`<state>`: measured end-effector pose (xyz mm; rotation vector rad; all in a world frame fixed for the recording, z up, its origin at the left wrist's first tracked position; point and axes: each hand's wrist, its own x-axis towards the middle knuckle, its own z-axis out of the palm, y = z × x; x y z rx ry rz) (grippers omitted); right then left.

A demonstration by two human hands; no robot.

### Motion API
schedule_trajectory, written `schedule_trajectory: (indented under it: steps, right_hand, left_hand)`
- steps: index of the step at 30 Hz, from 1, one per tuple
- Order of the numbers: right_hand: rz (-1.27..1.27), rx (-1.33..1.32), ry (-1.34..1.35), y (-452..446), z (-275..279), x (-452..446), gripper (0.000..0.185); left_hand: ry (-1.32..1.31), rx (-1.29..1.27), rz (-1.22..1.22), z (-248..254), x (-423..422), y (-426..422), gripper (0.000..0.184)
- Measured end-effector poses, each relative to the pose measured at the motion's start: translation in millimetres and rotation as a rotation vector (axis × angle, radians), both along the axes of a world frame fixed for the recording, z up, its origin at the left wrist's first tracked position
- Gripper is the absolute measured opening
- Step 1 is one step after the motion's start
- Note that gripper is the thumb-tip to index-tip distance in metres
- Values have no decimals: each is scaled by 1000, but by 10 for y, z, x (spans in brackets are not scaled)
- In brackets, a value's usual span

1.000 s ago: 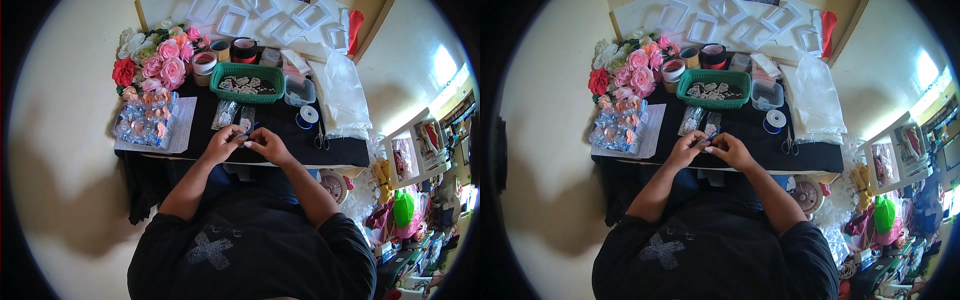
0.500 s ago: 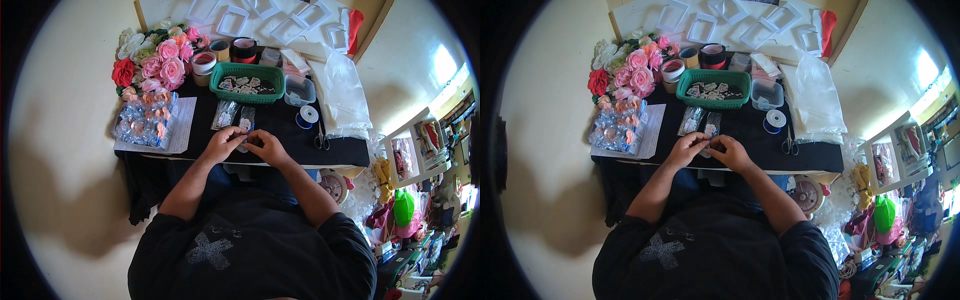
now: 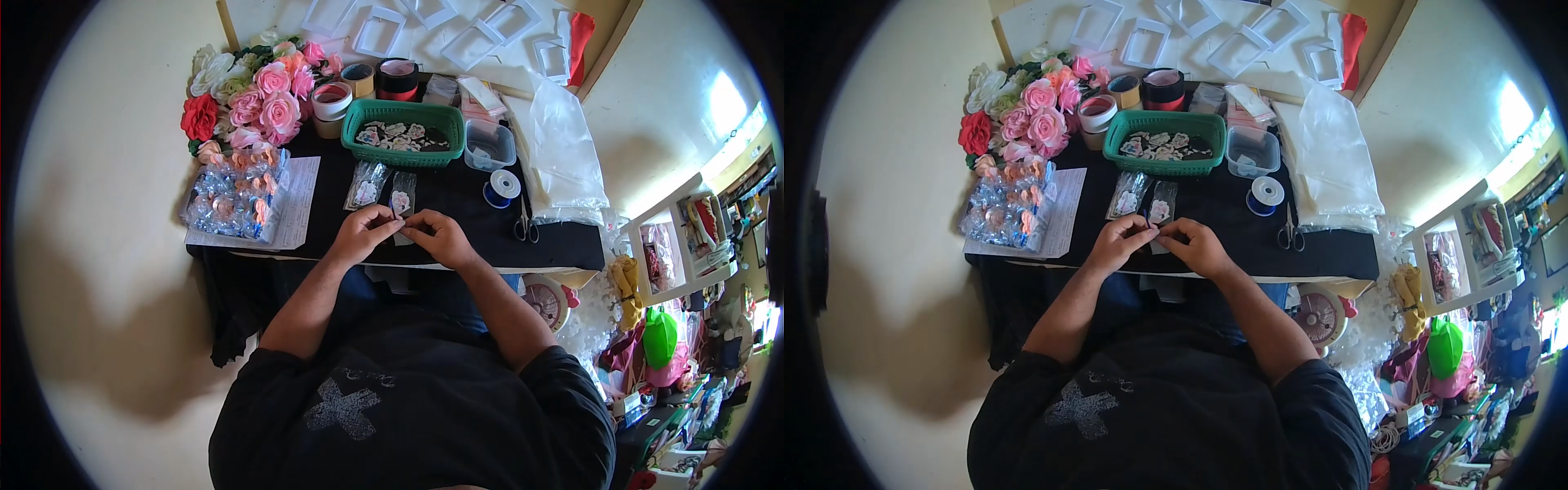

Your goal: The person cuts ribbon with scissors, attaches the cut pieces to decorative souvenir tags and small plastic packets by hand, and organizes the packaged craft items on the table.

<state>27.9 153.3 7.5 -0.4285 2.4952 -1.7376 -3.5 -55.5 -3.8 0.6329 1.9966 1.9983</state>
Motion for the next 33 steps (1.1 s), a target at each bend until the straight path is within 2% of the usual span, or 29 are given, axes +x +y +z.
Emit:
schedule_trajectory:
  steps: [4,8,10,14,16,20,22,23,25,26,28,30,32,33]
  right_hand:
    - [2,-56,-56,-10,54,29,22]
    - [-11,-40,-31,-22,49,22,23]
    - [4,-96,-76,-9,10,6,21]
    - [7,-163,-130,46,-67,-31,20]
    - [40,-344,-167,61,-19,-21,19]
    - [30,-459,-201,113,-18,-49,16]
    - [-38,-577,-271,124,-2,-61,15]
    - [-38,-576,-269,142,-6,-66,15]
    - [-138,-681,-289,192,-33,-89,13]
    - [-139,-679,-290,222,-50,-106,13]
    - [-178,-937,-337,264,-59,-130,12]
    - [-192,-976,-361,286,-46,-138,10]
    - [-178,-1015,-363,308,-45,-142,10]
    - [-177,-1014,-360,308,-36,-141,10]
  left_hand:
    - [-139,57,-30,68,9,-40,11]
    - [-131,75,-50,83,2,-39,9]
    - [-63,140,-80,54,-6,-38,9]
    - [-18,101,-81,53,-7,-52,11]
    - [-58,103,-85,42,-9,-53,21]
    - [-70,210,14,86,56,39,32]
    - [104,91,117,28,38,80,41]
    - [105,92,116,7,40,108,41]
    - [264,-139,227,89,71,187,39]
    - [263,-137,227,146,61,209,39]
    - [814,-556,521,265,-4,248,34]
    - [797,-654,570,225,-73,314,34]
    - [934,-895,624,155,-119,377,38]
    - [838,-936,550,160,-114,413,34]
